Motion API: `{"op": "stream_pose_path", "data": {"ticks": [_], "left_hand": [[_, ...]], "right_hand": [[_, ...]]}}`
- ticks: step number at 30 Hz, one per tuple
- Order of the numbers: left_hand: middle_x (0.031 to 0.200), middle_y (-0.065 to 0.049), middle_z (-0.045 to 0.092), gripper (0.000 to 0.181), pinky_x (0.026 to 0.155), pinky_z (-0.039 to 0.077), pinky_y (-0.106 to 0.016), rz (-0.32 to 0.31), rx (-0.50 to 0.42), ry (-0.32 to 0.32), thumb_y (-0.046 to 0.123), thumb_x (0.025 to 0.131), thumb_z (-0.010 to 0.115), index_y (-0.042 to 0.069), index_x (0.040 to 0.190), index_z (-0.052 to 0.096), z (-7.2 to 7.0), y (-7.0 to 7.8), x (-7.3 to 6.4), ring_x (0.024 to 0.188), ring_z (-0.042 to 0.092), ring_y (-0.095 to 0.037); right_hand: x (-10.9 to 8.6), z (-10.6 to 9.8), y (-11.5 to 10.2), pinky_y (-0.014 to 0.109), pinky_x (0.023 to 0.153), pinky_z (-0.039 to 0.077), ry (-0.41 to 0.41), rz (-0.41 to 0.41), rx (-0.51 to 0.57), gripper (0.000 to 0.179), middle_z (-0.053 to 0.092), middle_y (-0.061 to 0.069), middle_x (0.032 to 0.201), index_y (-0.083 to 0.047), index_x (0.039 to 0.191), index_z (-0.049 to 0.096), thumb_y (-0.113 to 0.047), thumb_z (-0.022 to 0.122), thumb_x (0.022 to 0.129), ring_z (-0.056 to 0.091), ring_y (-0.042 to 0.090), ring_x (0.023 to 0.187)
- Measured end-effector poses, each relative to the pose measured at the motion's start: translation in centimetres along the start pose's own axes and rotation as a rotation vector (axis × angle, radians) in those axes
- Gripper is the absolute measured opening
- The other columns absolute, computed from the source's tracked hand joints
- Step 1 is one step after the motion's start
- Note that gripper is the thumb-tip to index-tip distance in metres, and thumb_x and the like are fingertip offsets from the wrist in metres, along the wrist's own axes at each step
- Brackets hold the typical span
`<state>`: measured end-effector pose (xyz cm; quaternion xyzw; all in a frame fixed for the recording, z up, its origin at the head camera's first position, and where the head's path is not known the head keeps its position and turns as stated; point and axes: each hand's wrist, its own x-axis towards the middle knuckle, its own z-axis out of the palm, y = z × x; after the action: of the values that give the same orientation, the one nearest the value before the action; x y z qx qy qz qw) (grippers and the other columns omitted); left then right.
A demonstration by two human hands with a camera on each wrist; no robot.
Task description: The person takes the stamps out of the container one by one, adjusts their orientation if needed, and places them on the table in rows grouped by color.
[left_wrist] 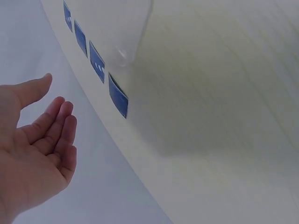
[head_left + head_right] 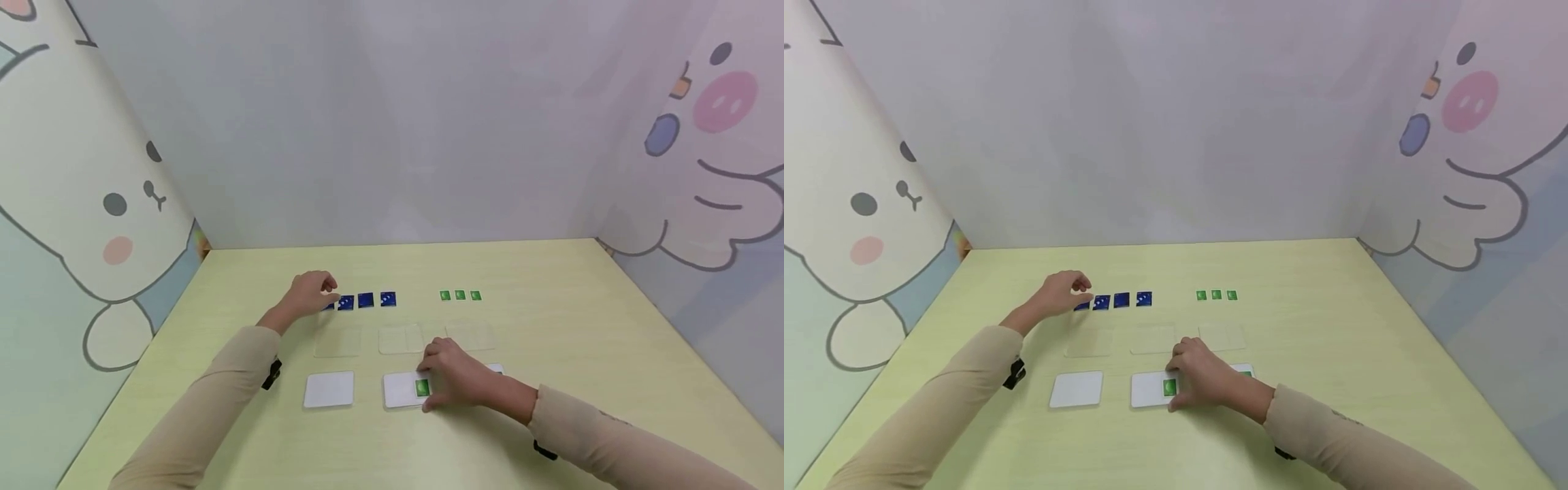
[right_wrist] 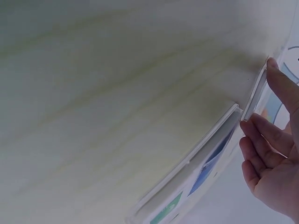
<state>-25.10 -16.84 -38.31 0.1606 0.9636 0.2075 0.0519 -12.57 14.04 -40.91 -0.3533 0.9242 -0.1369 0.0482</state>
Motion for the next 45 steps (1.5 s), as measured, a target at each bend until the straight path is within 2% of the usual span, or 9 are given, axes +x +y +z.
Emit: {"op": "stream_pose_path", "data": {"ticks": [6,13,22,27,35,45], "left_hand": [[0.104,-0.015,0.068,0.029,0.092,0.042,-0.050,0.067,-0.004,0.023,0.021,0.093,0.065,-0.001,0.111,0.065,0.6,1.9,-1.1,0.097,0.062,-0.028],[0.111,-0.016,0.067,0.032,0.101,0.037,-0.054,0.062,-0.035,0.003,0.022,0.093,0.066,-0.001,0.116,0.063,1.7,4.7,-1.9,0.107,0.060,-0.031],[0.113,-0.014,0.067,0.031,0.101,0.037,-0.052,0.172,-0.029,-0.006,0.023,0.092,0.068,0.002,0.115,0.064,2.1,8.6,-3.9,0.108,0.057,-0.028],[0.110,-0.012,0.068,0.030,0.101,0.038,-0.052,0.198,-0.023,-0.017,0.022,0.090,0.070,0.002,0.113,0.065,2.7,10.4,-5.2,0.108,0.058,-0.028],[0.104,-0.010,0.067,0.031,0.095,0.039,-0.045,0.223,0.005,-0.089,0.026,0.089,0.071,0.003,0.110,0.065,4.9,12.1,-6.8,0.098,0.056,-0.024],[0.102,-0.004,0.069,0.035,0.093,0.041,-0.040,0.187,0.108,-0.106,0.036,0.088,0.071,0.007,0.107,0.068,6.6,13.2,-7.2,0.095,0.056,-0.020]], "right_hand": [[-0.1,0.4,0.2,0.027,0.086,0.049,-0.005,0.012,0.035,0.054,0.069,-0.002,0.103,-0.012,0.106,0.076,-0.046,0.088,0.066,0.052,0.011,0.096],[-0.1,0.3,0.3,0.028,0.087,0.048,-0.007,0.011,0.037,0.054,0.068,-0.002,0.103,-0.011,0.106,0.075,-0.046,0.088,0.066,0.052,0.011,0.096],[0.2,-0.1,0.5,0.031,0.088,0.046,-0.009,-0.008,0.023,0.054,0.070,-0.002,0.101,-0.011,0.105,0.076,-0.047,0.088,0.066,0.052,0.010,0.094],[0.2,-0.1,0.5,0.030,0.087,0.046,-0.001,-0.001,0.021,0.054,0.069,-0.003,0.100,-0.012,0.104,0.076,-0.048,0.088,0.065,0.052,0.010,0.093],[-0.2,0.2,0.6,0.027,0.085,0.047,0.004,-0.008,0.032,0.056,0.069,-0.003,0.098,-0.012,0.104,0.076,-0.049,0.088,0.064,0.052,0.009,0.092],[0.2,0.2,0.7,0.029,0.088,0.046,-0.001,-0.017,0.038,0.055,0.067,-0.004,0.098,-0.011,0.105,0.075,-0.048,0.088,0.066,0.051,0.008,0.093]]}}
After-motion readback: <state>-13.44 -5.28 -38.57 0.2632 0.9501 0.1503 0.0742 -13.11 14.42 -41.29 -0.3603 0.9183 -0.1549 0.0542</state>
